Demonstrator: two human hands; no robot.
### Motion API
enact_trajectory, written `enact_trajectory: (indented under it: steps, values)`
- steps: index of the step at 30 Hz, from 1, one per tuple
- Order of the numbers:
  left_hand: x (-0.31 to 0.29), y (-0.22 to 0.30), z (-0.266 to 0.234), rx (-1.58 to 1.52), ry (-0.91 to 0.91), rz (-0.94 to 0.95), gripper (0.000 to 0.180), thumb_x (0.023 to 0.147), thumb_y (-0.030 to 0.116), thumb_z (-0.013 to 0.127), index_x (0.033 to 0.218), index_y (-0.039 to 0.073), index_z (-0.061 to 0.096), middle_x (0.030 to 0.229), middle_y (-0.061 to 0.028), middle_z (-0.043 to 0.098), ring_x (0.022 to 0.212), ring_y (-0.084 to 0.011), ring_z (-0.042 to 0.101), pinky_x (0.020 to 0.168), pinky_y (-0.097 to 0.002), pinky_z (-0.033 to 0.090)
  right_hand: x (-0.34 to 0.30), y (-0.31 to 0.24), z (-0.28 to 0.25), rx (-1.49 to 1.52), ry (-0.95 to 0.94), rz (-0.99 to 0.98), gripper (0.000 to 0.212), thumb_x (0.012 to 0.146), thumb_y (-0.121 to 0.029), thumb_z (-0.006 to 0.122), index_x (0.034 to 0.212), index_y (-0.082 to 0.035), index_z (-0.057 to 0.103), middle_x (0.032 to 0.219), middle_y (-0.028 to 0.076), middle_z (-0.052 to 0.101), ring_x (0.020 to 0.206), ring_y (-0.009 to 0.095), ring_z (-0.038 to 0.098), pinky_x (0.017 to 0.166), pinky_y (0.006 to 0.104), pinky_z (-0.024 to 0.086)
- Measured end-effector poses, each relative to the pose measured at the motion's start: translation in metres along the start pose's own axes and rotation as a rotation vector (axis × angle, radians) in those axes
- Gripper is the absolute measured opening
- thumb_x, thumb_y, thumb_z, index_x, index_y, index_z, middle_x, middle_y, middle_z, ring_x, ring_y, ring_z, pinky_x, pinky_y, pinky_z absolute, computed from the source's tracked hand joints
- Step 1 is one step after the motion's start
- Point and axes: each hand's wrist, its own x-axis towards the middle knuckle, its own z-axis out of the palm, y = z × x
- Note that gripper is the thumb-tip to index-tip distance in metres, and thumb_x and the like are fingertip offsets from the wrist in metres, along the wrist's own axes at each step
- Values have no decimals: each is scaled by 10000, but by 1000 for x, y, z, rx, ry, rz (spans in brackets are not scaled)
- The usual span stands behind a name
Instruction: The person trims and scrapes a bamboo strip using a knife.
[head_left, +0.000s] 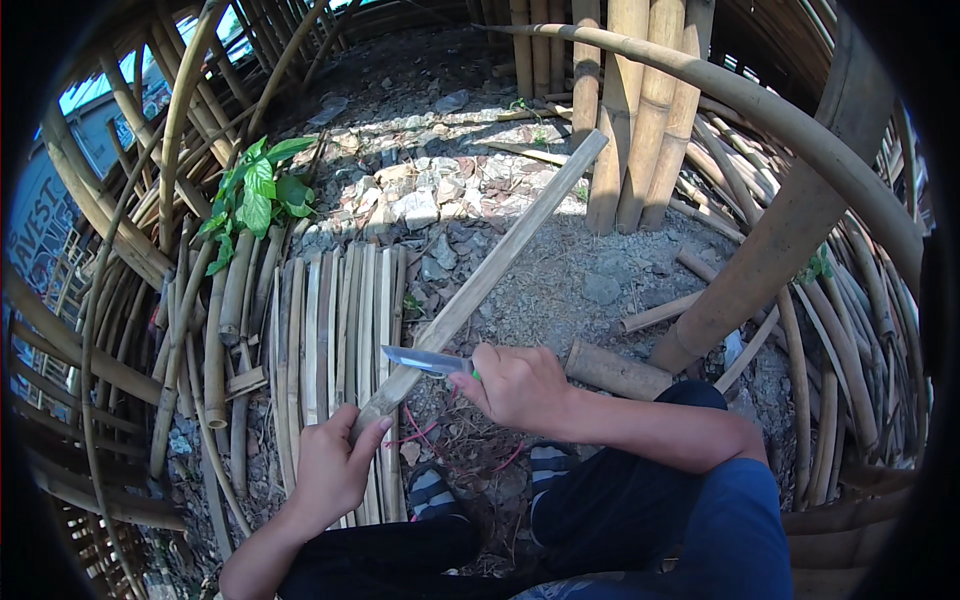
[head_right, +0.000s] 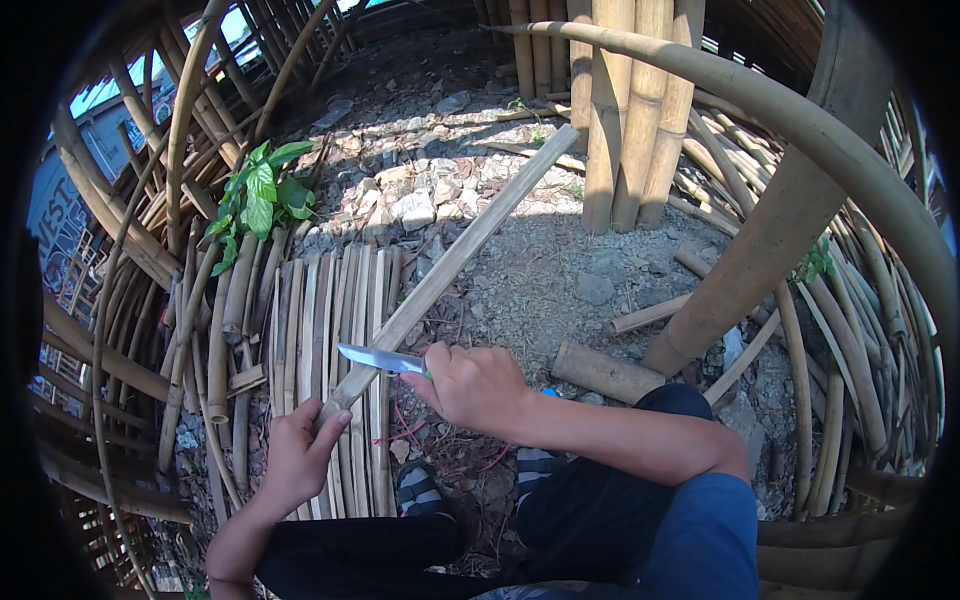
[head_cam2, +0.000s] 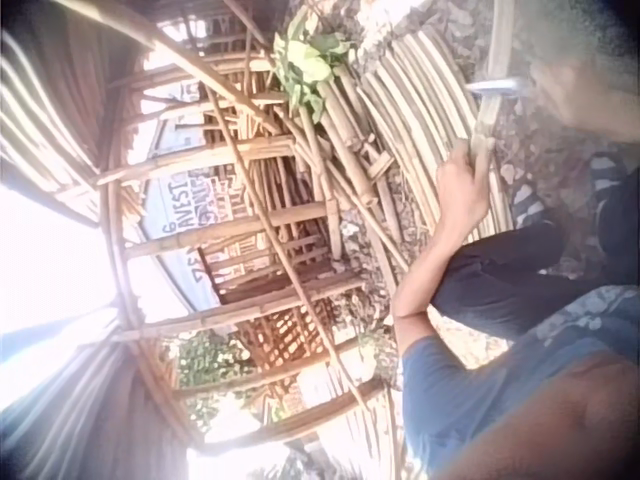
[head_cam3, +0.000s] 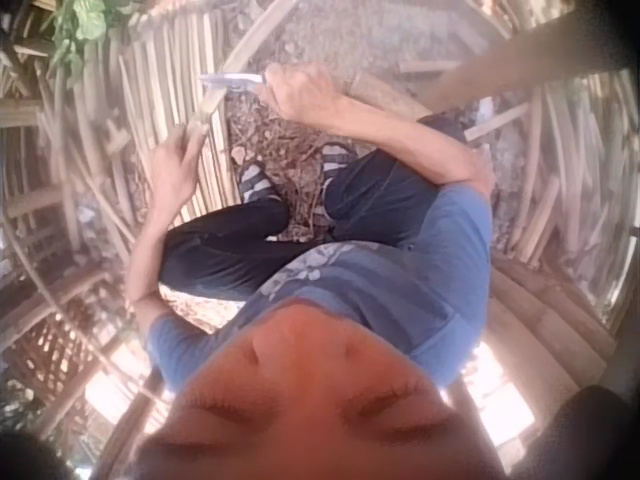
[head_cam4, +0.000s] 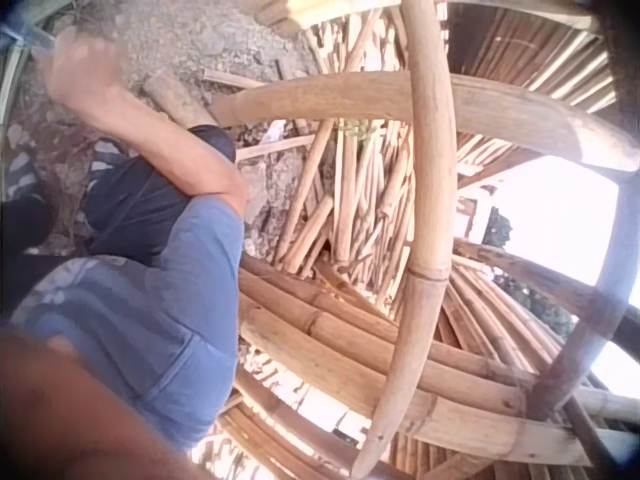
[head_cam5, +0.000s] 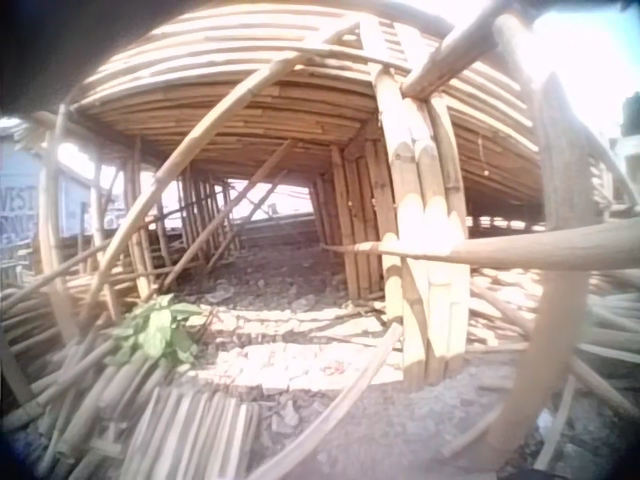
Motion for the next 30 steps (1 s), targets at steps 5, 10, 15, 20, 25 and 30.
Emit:
enact_trajectory:
  steps: [5, 10, 15, 20, 25, 30]
  values:
    - [2, 2, 1, -49, 16, 2, 441, 981, 286, 677, 721, -33, 519, 491, -162, 475, 409, -213, 443, 444, -392, 357, 5, 31, 2, -104, 103, -38, 379, 979, -350, 625, 743, -75, 516, 567, 90, 567, 444, 262, 588, 406, 398, 469]
    - [2, 4, -2, -45, 13, -39, 415, 980, 265, 682, 731, -36, 540, 505, -75, 446, 505, -78, 380, 461, -332, 325, 15, 79, -5, -193, 164, 83, 391, 1002, -358, 589, 754, -63, 527, 564, 119, 573, 462, 311, 606, 420, 428, 475]
    - [3, -3, 1, -24, 19, -48, 437, 980, 280, 680, 728, -49, 541, 492, -151, 470, 431, -179, 417, 450, -393, 346, 16, 71, -7, -235, 147, 294, 400, 1013, -362, 572, 764, -50, 538, 548, 141, 572, 465, 350, 611, 427, 453, 477]
    - [1, 3, 1, -26, 29, -22, 428, 976, 271, 684, 727, -46, 541, 490, -152, 469, 426, -185, 422, 448, -394, 344, 2, 27, 3, -31, 123, 40, 401, 1008, -363, 581, 755, -55, 532, 530, 142, 571, 453, 346, 605, 415, 449, 471]
    - [-6, 0, -5, -12, 39, -17, 424, 973, 266, 689, 724, -43, 540, 486, -148, 469, 419, -183, 419, 442, -396, 339, 22, 102, -15, -260, 200, 162, 432, 1026, -392, 547, 749, -60, 535, 536, 140, 573, 453, 339, 603, 423, 448, 475]
    - [-7, -1, -1, -4, 15, -27, 429, 976, 258, 683, 713, -44, 530, 482, -144, 465, 420, -170, 405, 436, -392, 330, 28, 158, -33, -314, 268, 384, 495, 1055, -433, 465, 764, -44, 561, 562, 185, 600, 522, 404, 633, 485, 508, 496]
